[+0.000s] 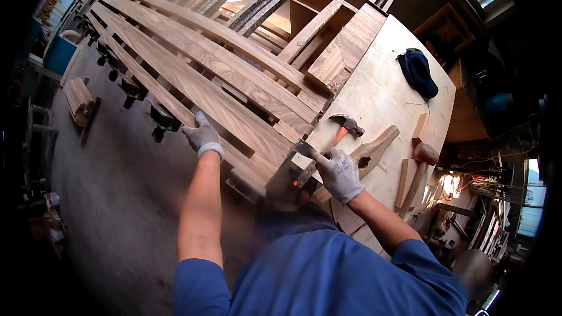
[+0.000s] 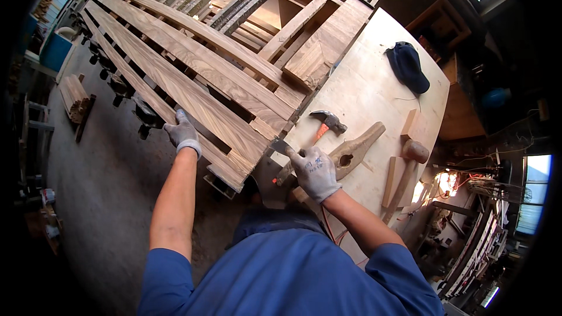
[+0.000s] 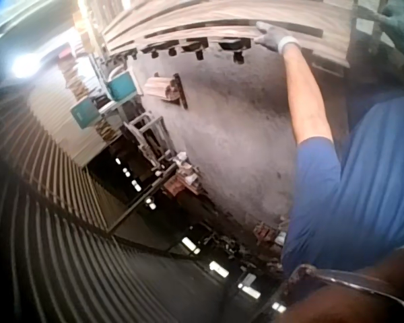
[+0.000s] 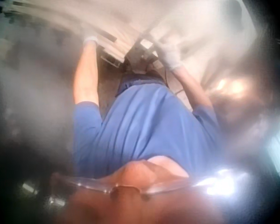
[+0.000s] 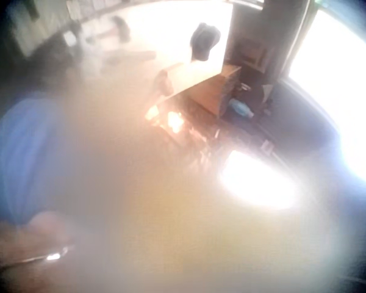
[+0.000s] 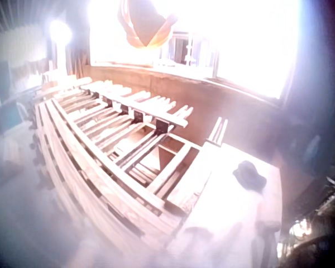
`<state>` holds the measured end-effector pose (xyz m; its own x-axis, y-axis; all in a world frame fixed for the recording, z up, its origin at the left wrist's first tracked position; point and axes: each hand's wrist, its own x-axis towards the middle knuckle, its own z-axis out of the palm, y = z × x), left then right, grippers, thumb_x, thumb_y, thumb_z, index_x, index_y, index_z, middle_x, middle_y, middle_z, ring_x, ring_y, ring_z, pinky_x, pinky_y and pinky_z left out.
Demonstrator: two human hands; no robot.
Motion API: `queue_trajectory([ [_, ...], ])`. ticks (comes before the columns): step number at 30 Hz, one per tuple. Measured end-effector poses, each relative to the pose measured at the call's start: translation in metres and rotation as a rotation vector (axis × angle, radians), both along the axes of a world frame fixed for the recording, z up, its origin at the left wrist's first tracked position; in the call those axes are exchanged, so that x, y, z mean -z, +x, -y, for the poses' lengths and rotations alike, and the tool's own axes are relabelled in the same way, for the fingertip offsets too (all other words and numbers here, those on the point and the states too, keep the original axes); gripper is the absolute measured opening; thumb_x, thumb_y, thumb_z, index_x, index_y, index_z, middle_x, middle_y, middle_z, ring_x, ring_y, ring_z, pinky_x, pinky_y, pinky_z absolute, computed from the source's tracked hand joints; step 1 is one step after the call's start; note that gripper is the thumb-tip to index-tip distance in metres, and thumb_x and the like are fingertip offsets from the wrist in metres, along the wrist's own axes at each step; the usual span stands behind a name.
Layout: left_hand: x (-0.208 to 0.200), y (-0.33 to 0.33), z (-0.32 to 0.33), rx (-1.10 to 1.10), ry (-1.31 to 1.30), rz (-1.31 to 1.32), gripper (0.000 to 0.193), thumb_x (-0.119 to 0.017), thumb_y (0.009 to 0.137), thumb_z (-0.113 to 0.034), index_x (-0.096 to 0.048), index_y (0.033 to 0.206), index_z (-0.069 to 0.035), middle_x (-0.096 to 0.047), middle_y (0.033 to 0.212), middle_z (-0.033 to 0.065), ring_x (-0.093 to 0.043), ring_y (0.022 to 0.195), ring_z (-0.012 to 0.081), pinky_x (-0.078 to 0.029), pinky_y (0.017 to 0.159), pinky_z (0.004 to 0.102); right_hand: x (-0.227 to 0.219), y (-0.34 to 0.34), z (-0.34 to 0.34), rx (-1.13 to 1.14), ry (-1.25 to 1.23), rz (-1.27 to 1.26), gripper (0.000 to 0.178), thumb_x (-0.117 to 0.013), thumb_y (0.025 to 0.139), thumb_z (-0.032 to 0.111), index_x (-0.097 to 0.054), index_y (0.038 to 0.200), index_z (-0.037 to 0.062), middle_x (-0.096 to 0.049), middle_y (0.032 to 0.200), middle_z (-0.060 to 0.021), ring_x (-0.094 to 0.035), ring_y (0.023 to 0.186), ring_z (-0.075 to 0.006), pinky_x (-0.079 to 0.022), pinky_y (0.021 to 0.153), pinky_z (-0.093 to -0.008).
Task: The person moves long wooden planks from a floor pile to a workbench and then to a clamped assembly frame. They use a hammer to tap the planks into place within the frame, aligning them with other pieces.
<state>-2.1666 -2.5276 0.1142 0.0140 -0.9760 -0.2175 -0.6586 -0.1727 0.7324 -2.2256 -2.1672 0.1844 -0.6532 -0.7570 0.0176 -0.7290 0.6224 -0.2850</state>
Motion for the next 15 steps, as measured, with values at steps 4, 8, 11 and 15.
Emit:
queue_trajectory([
  [4,0.004,0.002,0.001,-0.003,-0.013,-0.016,0.085,-0.064,0.097,-0.051,-0.038,0.145,0.013,-0.052,0.143,0.0357,-0.056,0.129,0.0468,-0.047,0.108,0.0463,0.005,-0.003,0.003,-0.020,-0.052,-0.041,0.036,-0.069,0.088,0.015,-0.070,0.123,0.0217,-0.063,0.092,-0.0112,-0.065,0.080,-0.0319,-0.054,0.065,-0.0453],
  [8,0.004,0.001,0.002,-0.008,-0.008,-0.012,0.086,-0.065,0.096,-0.051,-0.038,0.146,0.014,-0.052,0.142,0.0360,-0.057,0.128,0.0465,-0.047,0.107,0.0461,0.014,-0.005,0.001,-0.012,-0.023,-0.040,0.037,-0.068,0.087,0.014,-0.070,0.123,0.0217,-0.063,0.092,-0.0108,-0.066,0.080,-0.0313,-0.054,0.063,-0.0452],
  [11,0.007,0.002,0.003,-0.015,-0.024,-0.020,0.085,-0.065,0.096,-0.051,-0.039,0.145,0.013,-0.054,0.140,0.0362,-0.058,0.126,0.0468,-0.048,0.106,0.0463,0.011,-0.005,0.005,-0.004,0.011,-0.018,0.037,-0.068,0.087,0.015,-0.069,0.123,0.0219,-0.063,0.092,-0.0107,-0.066,0.080,-0.0313,-0.054,0.063,-0.0454],
  [15,0.005,0.000,0.002,-0.020,-0.005,-0.028,0.082,-0.065,0.096,-0.050,-0.041,0.144,0.012,-0.056,0.137,0.0363,-0.061,0.122,0.0475,-0.050,0.104,0.0474,0.013,-0.009,0.019,-0.012,0.020,-0.009,0.037,-0.067,0.088,0.015,-0.069,0.124,0.0207,-0.063,0.092,-0.0113,-0.066,0.082,-0.0315,-0.054,0.063,-0.0456],
])
